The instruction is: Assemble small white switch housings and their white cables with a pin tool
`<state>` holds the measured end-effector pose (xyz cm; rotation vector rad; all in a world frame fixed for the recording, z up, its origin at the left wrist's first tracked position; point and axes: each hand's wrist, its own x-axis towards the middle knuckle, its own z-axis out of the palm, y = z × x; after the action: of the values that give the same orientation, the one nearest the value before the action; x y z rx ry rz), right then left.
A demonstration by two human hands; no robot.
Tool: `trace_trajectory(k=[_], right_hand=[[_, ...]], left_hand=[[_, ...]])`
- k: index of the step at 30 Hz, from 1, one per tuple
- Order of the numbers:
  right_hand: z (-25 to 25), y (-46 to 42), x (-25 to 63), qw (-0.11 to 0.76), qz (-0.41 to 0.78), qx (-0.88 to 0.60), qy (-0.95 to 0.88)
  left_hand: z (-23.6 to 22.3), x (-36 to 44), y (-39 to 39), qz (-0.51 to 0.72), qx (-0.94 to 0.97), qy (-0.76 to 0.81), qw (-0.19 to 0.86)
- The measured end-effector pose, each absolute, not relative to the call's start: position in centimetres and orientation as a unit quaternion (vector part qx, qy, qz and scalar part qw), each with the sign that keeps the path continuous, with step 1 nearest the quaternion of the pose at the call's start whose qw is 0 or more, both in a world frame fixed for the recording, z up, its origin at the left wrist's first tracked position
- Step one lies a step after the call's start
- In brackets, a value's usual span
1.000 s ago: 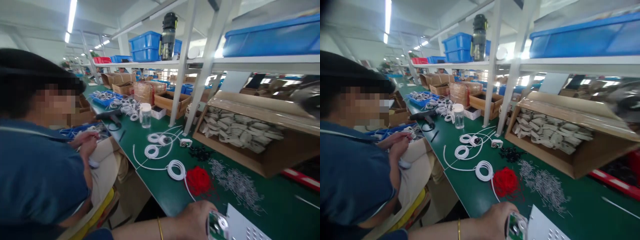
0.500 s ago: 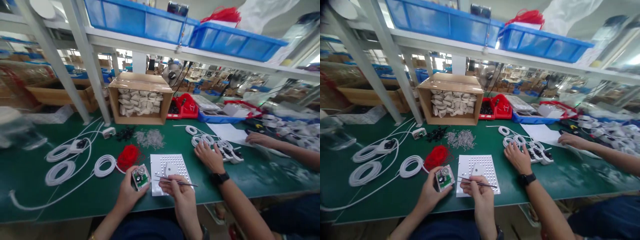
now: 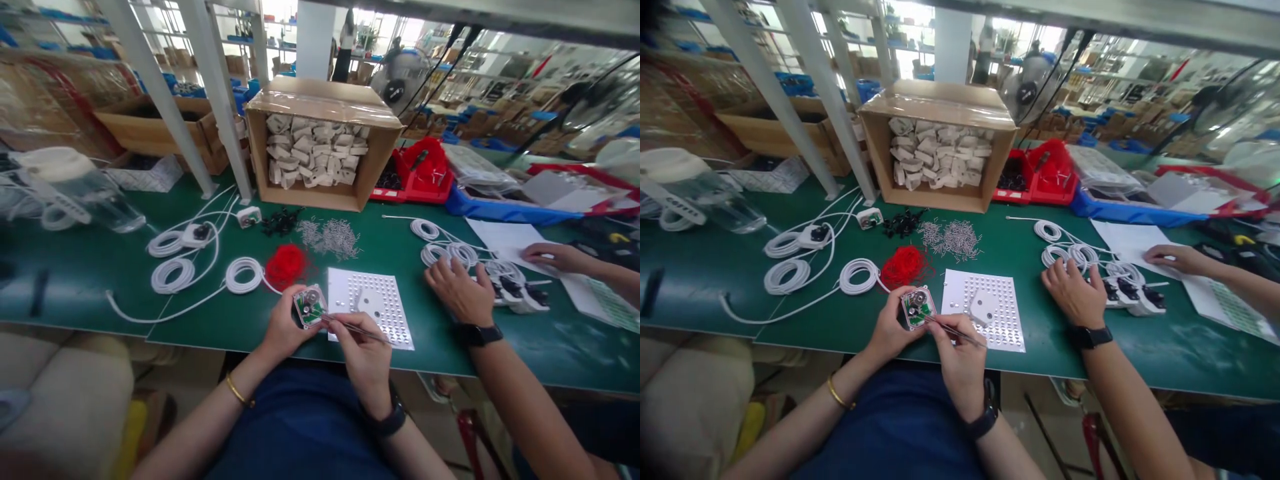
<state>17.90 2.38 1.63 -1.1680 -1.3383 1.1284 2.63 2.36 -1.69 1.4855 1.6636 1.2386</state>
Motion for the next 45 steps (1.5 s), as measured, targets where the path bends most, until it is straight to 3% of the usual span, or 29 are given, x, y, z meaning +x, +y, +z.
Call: trace_trajectory(k=[16, 45], right_hand=[[2.9, 2.3, 17.1, 0.471, 0.388, -0.467, -0.640], [3.1, 3.7, 18.4, 0.444, 0.413, -0.426, -0.671]], left_hand=[[-1.7, 2.3, 2.1, 0.440, 0.576, 0.636, 0.265], [-2.0, 2.4, 2.2, 0.436, 0.624, 0.610, 0.221]])
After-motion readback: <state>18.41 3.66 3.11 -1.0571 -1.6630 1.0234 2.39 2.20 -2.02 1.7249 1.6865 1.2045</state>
